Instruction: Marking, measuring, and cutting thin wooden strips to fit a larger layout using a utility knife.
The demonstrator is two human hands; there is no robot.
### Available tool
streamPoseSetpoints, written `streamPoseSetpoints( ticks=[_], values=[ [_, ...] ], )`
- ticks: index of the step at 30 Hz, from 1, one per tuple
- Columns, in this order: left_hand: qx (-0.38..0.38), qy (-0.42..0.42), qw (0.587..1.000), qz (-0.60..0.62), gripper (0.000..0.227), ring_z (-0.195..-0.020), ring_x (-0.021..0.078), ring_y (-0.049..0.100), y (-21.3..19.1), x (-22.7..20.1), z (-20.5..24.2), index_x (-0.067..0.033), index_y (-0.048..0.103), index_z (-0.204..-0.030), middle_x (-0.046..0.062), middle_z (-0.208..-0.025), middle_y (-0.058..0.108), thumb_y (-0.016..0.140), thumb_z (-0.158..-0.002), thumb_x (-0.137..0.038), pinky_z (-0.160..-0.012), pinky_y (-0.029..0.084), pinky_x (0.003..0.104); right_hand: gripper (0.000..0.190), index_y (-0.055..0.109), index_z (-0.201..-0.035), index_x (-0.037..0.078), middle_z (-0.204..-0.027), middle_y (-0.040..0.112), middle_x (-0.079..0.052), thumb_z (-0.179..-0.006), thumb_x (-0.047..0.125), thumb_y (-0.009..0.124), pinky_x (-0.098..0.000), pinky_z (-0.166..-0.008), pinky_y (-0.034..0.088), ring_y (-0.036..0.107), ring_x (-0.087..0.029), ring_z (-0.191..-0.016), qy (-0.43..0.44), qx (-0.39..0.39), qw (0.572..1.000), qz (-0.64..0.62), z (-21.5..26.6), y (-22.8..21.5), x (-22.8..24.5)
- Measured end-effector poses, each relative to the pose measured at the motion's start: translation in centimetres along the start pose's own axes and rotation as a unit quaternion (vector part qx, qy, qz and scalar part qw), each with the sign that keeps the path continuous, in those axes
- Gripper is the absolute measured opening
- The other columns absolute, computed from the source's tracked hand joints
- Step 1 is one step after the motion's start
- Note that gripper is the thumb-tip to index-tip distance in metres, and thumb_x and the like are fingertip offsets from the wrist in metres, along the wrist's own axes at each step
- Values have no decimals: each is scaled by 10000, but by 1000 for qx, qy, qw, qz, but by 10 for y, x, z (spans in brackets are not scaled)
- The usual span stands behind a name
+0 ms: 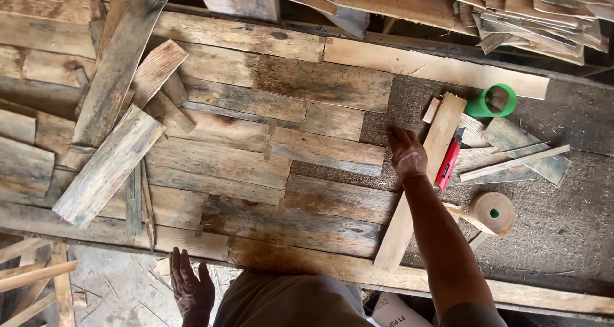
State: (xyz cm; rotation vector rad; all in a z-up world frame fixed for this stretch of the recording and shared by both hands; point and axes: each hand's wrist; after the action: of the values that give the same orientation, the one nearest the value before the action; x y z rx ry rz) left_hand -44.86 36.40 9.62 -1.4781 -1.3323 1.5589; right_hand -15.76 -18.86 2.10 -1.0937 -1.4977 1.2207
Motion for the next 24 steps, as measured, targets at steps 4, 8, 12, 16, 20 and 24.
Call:
streamPoseSetpoints(
  ticks=[4, 8, 12, 16, 20, 24],
  values=[
    [5, -31, 999, 8, 636, -1516, 459, 339, -8, 0, 11, 21, 345, -1561, 283, -1598, 381, 548, -1000, -202, -1199, 342, 564, 281, 728, -1284, 231, -1303, 713, 24, -1084, 97, 584, -271, -923, 603, 658, -136, -1111, 25, 0, 1000, -1, 1, -1, 3],
    [-13, -63, 998, -7, 638, -1518, 461, 352, 0, 18, 33, 6, 342, -1562, 277, -1612, 380, 564, -1001, -202, -1209, 345, 568, 311, 756, -1218, 244, -1160, 734, 17, -1067, 125, 511, -315, -849, 593, 659, -195, -1024, 63, 24, 998, -2, -6, -5, 5],
    [-20, -85, 996, -10, 631, -1509, 468, 366, 5, 33, 49, 1, 362, -1541, 277, -1609, 393, 582, -988, -206, -1202, 355, 572, 295, 754, -1062, 209, -1101, 717, -39, -1132, 300, 483, -422, -927, 555, 653, -269, -1069, 202, 60, 975, -71, -13, -3, 1],
    [-25, -92, 995, -16, 631, -1503, 474, 371, 9, 48, 58, 3, 386, -1524, 286, -1582, 409, 600, -975, -222, -1196, 366, 572, 298, 747, -1026, 188, -1063, 720, -61, -1119, 346, 512, -453, -933, 536, 639, -299, -1085, 258, 65, 960, -87, -15, 10, -6],
    [-10, -99, 994, -49, 529, -1454, 496, 420, 23, 75, 75, 8, 498, -1419, 297, -1493, 500, 589, -993, -291, -1182, 383, 574, 265, 776, -1027, 188, -966, 735, -80, -1071, 234, 519, -431, -676, 603, 697, -275, -794, 194, 91, 977, 15, -20, 25, -25],
    [138, -230, 963, 33, 504, -1240, 469, 588, 68, 140, 111, 23, 610, -1282, 289, -1317, 627, 511, -1052, -415, -1054, 478, 527, 141, 812, -939, 113, -857, 756, -97, -923, 245, 765, -340, -667, 545, 641, -174, -683, 289, 14, 951, -113, -3, 24, -41]
  ],
)
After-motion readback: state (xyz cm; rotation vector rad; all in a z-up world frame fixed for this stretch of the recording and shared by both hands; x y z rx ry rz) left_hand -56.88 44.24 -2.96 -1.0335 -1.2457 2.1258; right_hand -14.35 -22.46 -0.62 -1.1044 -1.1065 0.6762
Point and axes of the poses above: each hand's wrist, its own z-axis away from the middle knuckle, its own y-axis out of the palm, x = y × z
